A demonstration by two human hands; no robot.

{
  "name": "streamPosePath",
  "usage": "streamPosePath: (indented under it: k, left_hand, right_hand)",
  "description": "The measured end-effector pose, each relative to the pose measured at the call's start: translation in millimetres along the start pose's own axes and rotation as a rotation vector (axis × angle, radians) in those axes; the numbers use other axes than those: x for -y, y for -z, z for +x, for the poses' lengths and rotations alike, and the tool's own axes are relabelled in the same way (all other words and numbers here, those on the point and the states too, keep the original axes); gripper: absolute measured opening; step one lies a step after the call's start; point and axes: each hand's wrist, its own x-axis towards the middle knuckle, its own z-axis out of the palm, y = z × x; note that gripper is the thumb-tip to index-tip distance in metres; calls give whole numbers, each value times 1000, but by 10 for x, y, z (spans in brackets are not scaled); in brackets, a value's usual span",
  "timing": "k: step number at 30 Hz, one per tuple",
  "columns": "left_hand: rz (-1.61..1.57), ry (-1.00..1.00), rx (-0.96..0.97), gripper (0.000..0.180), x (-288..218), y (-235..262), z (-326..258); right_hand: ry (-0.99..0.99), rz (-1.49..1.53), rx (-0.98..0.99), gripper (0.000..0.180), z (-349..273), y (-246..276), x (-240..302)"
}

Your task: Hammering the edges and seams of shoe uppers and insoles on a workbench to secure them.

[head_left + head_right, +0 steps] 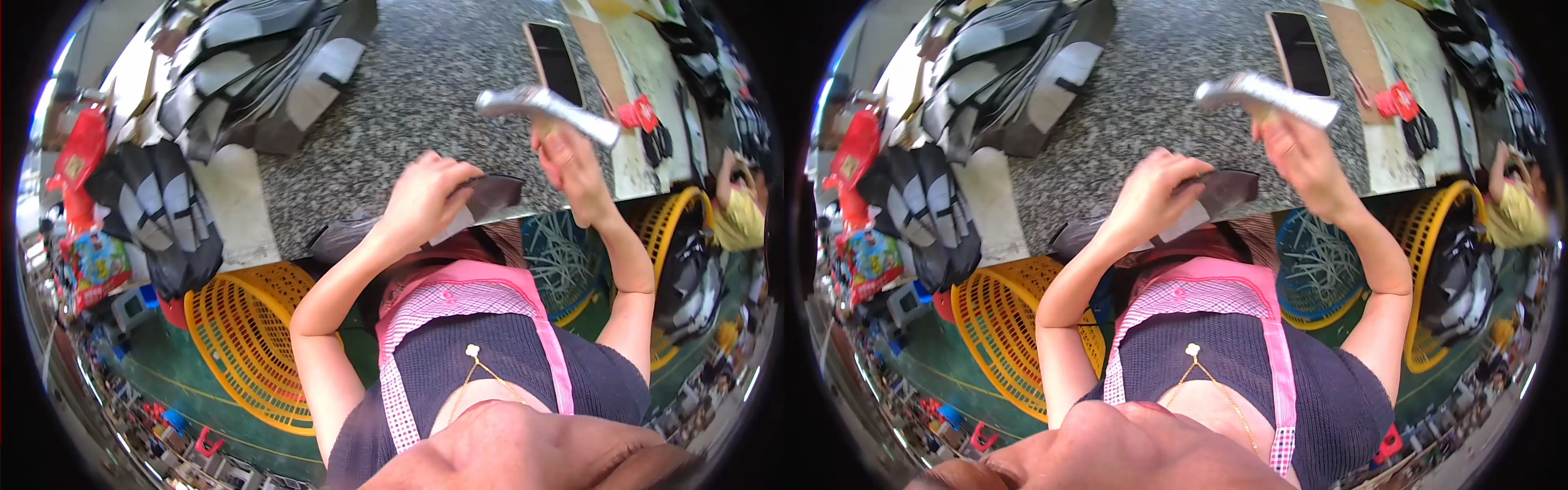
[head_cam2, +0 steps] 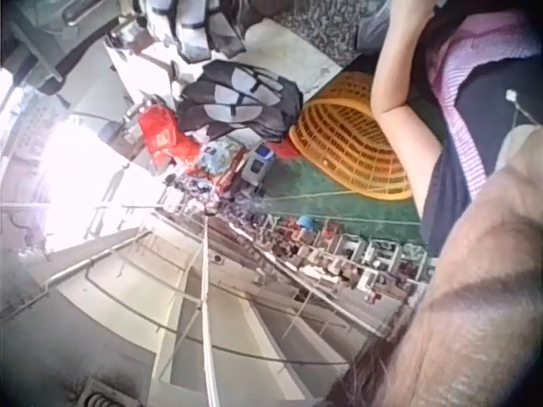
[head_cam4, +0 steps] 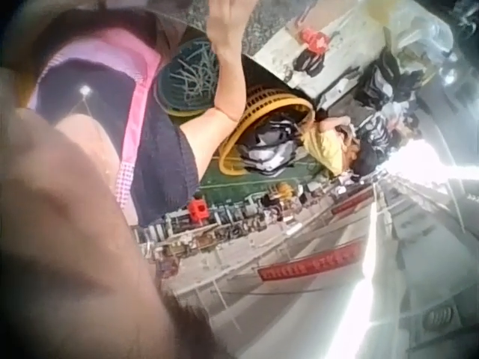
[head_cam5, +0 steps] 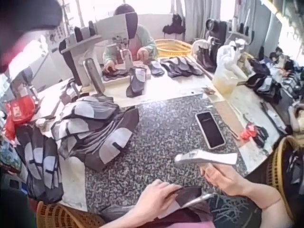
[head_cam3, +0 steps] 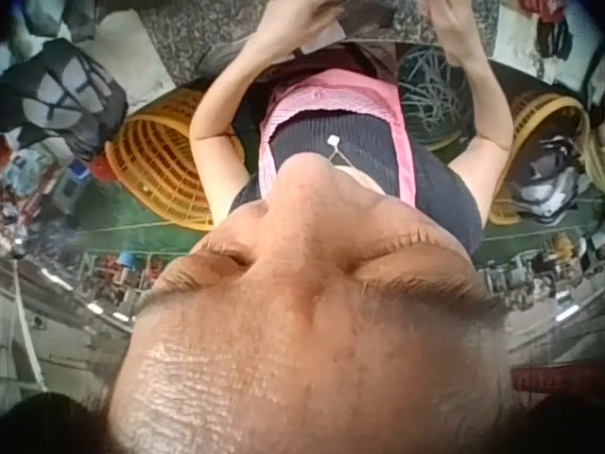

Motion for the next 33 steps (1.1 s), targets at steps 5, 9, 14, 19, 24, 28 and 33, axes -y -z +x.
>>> streamPosePath:
  k: [5, 9, 14, 19, 24, 28, 33]
  left_hand:
    - [60, 130, -22, 32, 27, -86, 182]
    - [31, 100, 27, 33, 33, -45, 269]
    - [33, 110, 103, 20, 54, -30, 431]
    - [109, -174, 79, 9, 215, -22, 493]
    - [315, -435, 40, 14, 280, -44, 426]
    - [440, -515, 67, 20, 257, -23, 420]
    - [427, -484, 10, 16, 260, -57, 398]
  right_hand:
    - [-46, -321, 154, 39, -358, -3, -90]
    - [-23, -394, 161, 25, -444, -107, -288]
    - [-34, -365, 176, 26, -451, -72, -339]
    - [-159, -335, 209, 29, -421, -14, -220]
    - [-108, -384, 6, 36, -308, 89, -15]
    - [-119, -457, 217, 36, -294, 86, -193]
    - [-7, -424, 57, 36, -306, 77, -201]
